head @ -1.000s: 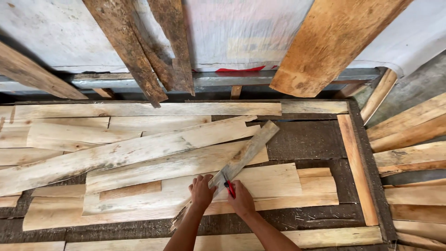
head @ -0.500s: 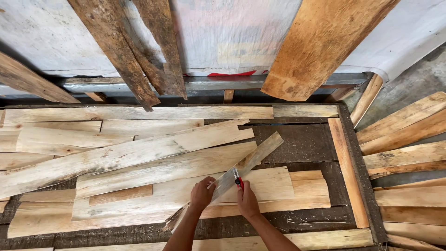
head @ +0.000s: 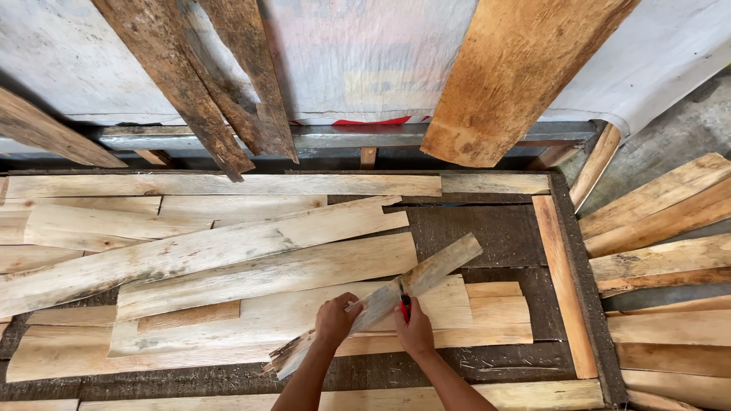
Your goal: Use a utility knife to cut or score thin wooden slats/veneer pieces in a workshop environment.
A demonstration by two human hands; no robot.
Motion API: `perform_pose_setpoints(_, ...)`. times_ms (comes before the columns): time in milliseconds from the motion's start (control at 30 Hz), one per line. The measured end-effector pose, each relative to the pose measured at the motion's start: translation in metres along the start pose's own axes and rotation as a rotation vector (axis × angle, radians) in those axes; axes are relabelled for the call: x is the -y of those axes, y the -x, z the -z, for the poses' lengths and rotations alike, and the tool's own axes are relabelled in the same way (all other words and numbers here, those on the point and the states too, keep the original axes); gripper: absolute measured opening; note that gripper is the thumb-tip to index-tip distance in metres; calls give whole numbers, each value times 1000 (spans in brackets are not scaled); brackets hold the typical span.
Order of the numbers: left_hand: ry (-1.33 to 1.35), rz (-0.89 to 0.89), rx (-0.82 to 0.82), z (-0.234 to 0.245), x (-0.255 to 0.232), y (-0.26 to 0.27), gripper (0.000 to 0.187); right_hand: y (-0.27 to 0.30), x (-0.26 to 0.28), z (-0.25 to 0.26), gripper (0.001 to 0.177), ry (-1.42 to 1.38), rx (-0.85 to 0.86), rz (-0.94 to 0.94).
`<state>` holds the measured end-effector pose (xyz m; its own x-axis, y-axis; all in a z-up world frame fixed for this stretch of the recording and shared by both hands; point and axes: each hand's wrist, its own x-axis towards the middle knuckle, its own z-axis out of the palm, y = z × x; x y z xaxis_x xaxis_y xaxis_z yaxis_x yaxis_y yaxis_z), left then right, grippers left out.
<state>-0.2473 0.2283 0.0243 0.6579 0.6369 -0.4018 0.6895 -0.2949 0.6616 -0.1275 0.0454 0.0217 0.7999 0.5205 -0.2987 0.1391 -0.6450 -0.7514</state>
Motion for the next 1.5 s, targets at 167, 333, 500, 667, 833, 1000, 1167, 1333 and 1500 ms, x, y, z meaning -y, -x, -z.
perform_pose_setpoints(167, -30, -37, 29, -19, 10, -3, 36, -4, -13, 3, 28, 16, -15, -23)
perform_pose_setpoints(333, -40, -6, 96, -19, 1, 0, 36, -12, -29, 5, 33, 25, -23, 13)
perform_pose_setpoints(500, -118, -93, 0, -38, 21, -6, 30, -16, -39, 2, 33, 52, 8, -20)
perform_pose_setpoints(667, -141, -112, 64, -22, 6, 3, 52, -18, -36, 3, 35, 69, 105, -141)
perform_pose_setpoints(833, -113, -107, 104, -19, 8, 6, 60, -24, -48, -5, 35, 54, 85, -95)
perform_pose_setpoints(1000, -135, -163, 157, -22, 19, 8, 73, -24, -38, -5, 38, 141, 87, -174)
perform_pose_setpoints(1167, -228, -272, 124, -13, 12, 22, 81, -25, -42, -12, 39, 148, 55, -153)
perform_pose_setpoints(1333, -279, -323, 73, -19, 17, 27, 79, -24, -50, -18, 38, 140, 22, -144)
perform_pose_setpoints(1500, -297, -303, 104, -16, 15, 29, 82, -27, -67, -25, 39, 116, -5, -90)
